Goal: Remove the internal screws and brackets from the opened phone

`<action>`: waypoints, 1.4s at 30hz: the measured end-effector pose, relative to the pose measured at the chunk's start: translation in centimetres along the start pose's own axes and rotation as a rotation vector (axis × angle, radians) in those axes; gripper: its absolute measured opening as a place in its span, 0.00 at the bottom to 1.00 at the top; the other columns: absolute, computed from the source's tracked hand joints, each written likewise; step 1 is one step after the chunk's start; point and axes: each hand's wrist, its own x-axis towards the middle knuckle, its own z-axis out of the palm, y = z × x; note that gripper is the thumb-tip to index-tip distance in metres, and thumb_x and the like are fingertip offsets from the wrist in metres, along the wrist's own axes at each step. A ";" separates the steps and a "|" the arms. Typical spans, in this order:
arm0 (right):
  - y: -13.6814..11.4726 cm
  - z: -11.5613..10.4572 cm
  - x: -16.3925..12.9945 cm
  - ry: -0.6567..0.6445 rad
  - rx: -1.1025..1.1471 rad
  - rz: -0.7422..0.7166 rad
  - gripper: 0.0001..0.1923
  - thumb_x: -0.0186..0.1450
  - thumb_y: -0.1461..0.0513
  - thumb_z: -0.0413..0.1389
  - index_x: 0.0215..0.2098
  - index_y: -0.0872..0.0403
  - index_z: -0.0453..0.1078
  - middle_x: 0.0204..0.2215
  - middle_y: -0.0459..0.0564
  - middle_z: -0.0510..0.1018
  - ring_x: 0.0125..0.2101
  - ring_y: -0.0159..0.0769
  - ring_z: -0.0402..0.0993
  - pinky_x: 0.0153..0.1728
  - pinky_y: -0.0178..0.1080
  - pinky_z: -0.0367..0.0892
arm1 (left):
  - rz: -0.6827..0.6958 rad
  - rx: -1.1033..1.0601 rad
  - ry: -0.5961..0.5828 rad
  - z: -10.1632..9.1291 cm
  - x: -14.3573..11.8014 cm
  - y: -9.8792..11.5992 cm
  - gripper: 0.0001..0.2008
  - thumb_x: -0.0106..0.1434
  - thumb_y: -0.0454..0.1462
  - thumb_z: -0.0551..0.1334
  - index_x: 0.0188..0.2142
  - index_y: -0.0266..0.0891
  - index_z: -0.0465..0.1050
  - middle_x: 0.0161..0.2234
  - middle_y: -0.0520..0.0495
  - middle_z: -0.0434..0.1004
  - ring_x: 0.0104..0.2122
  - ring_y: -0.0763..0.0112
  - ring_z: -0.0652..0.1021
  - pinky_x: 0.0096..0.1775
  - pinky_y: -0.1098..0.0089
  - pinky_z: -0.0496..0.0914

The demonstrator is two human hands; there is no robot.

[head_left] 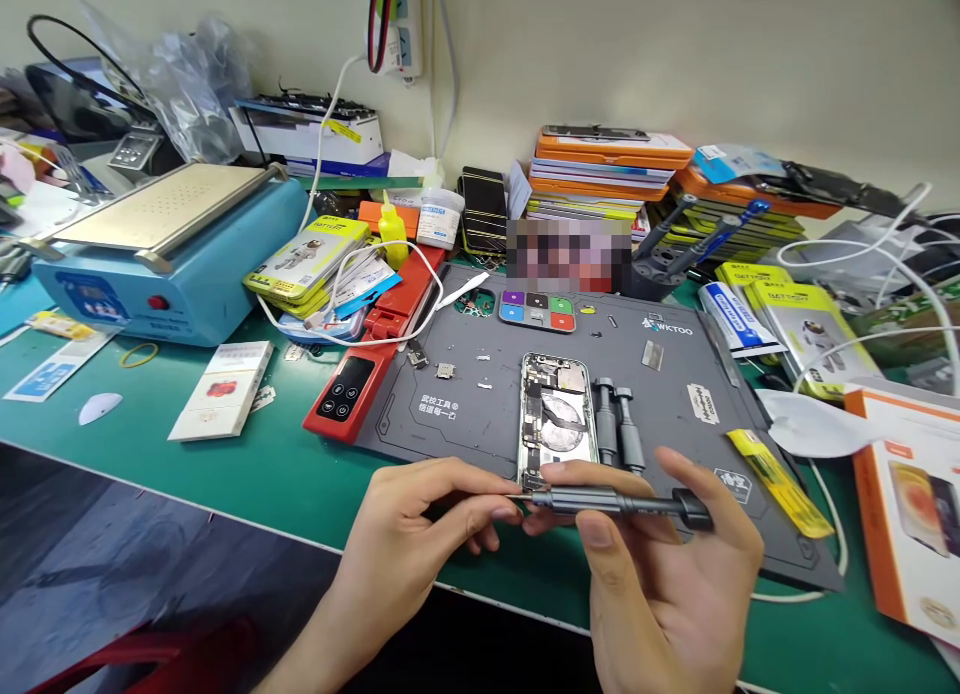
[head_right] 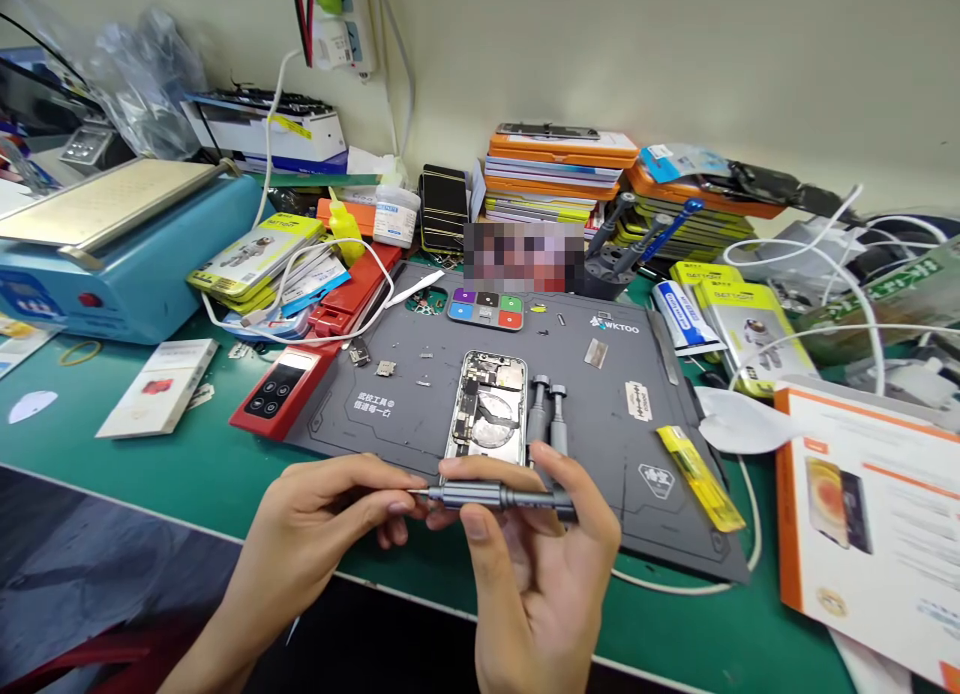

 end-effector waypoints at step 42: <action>-0.1 0.0 0.3 0.075 0.097 0.111 0.25 0.77 0.64 0.61 0.68 0.39 0.66 0.44 0.49 0.88 0.40 0.39 0.89 0.38 0.41 0.87 | 0.098 0.087 -0.121 -0.4 0.0 0.1 0.13 0.74 0.32 0.70 0.50 0.51 0.90 0.36 0.54 0.89 0.30 0.79 0.85 0.35 0.84 0.79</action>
